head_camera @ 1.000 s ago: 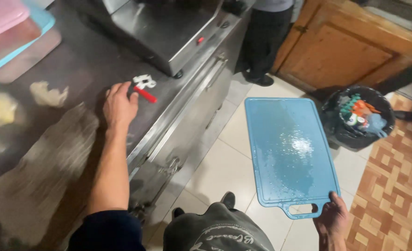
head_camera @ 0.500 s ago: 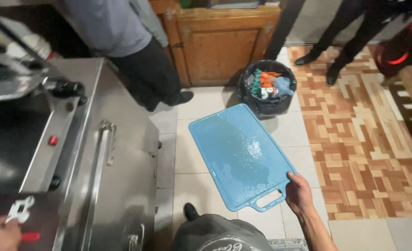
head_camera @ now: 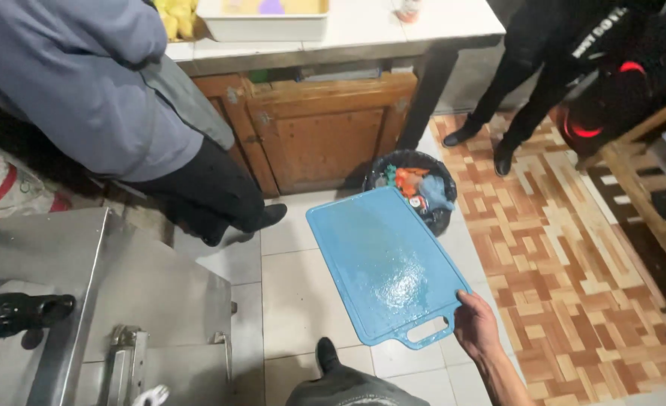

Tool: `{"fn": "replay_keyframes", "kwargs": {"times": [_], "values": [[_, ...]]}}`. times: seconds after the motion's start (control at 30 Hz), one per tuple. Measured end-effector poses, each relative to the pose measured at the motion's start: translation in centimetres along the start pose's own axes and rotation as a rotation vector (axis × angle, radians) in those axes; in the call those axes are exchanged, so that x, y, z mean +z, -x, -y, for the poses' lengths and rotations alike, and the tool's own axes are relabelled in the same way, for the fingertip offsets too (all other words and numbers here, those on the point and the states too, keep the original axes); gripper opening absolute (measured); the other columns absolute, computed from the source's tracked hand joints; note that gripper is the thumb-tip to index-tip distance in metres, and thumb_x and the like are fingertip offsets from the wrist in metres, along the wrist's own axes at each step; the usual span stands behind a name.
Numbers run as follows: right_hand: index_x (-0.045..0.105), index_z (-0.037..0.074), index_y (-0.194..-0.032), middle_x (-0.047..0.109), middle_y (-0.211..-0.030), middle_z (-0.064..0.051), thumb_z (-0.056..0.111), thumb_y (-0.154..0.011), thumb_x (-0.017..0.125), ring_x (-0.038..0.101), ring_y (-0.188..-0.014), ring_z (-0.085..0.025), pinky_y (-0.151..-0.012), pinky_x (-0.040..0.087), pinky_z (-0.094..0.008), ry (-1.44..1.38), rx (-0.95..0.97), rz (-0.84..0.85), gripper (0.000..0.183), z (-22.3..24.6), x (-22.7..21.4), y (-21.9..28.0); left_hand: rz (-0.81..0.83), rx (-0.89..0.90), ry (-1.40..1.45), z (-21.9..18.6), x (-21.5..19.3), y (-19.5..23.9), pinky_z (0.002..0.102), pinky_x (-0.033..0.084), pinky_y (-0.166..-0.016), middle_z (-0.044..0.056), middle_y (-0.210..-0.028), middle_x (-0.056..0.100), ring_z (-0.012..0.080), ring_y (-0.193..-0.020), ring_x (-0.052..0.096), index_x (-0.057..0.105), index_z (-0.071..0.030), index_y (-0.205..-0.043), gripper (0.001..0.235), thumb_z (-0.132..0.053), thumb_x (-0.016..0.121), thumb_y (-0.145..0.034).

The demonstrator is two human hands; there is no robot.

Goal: Wiping down a kitchen counter and organizing plastic food containers into a refrigerator.

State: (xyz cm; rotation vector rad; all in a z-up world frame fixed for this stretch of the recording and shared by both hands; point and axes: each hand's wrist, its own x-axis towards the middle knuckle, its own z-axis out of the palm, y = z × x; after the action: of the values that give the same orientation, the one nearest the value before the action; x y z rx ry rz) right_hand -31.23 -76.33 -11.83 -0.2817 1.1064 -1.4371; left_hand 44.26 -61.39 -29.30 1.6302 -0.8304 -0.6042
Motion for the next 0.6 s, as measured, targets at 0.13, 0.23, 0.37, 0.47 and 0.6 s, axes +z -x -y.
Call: {"fn": "replay_keyframes", "kwargs": {"times": [0.13,0.23,0.37,0.47,0.6], "values": [[0.062,0.010,-0.099,0.062,-0.088,0.003,0.006,-0.103,0.060,0.058,-0.075,-0.010,-0.066,0.049,-0.030,-0.200,-0.043,0.236,0.006,1.9,0.3,-3.0,0.020,-0.060,0.190,-17.0,12.8,-1.1,0.031,0.056,-0.081,0.012,-0.105,0.073,0.0193,-0.093,0.070,0.060,0.007,-0.119,0.021,-0.007,0.060,-0.104],[0.064,0.012,-0.100,0.068,-0.091,0.002,0.013,-0.098,0.059,0.063,-0.083,-0.010,-0.075,0.053,-0.033,-0.072,-0.078,0.019,0.006,7.4,10.0,-4.6,0.098,-0.009,0.325,-27.7,22.0,-4.2,0.031,0.058,-0.078,0.012,-0.104,0.072,0.0184,-0.088,0.071,0.060,0.006,-0.121,0.022,-0.008,0.058,-0.104],[0.063,0.010,-0.103,0.068,-0.098,0.000,0.013,-0.104,0.060,0.065,-0.095,-0.012,-0.086,0.050,-0.031,-0.119,-0.180,0.027,0.005,8.6,7.4,-11.3,0.256,-0.040,0.437,-28.8,29.9,-8.1,0.031,0.057,-0.076,0.012,-0.101,0.072,0.0180,-0.086,0.071,0.060,0.005,-0.119,0.021,-0.010,0.058,-0.104],[0.064,0.012,-0.098,0.070,-0.097,0.002,0.013,-0.097,0.058,0.066,-0.093,-0.011,-0.087,0.051,-0.034,-0.145,-0.159,-0.046,0.006,12.0,12.2,-14.3,0.302,-0.075,0.405,-31.6,35.7,-10.9,0.029,0.056,-0.075,0.012,-0.101,0.073,0.0169,-0.085,0.071,0.061,0.003,-0.116,0.019,-0.011,0.058,-0.104],[0.062,0.008,-0.101,0.068,-0.103,-0.001,0.005,-0.112,0.064,0.062,-0.102,-0.011,-0.093,0.044,-0.029,-0.168,-0.279,0.111,0.012,12.2,6.7,-25.5,0.292,-0.135,0.355,-33.2,42.2,-13.8,0.029,0.056,-0.073,0.010,-0.099,0.072,0.0154,-0.082,0.069,0.062,0.002,-0.112,0.017,-0.012,0.060,-0.102]]}}
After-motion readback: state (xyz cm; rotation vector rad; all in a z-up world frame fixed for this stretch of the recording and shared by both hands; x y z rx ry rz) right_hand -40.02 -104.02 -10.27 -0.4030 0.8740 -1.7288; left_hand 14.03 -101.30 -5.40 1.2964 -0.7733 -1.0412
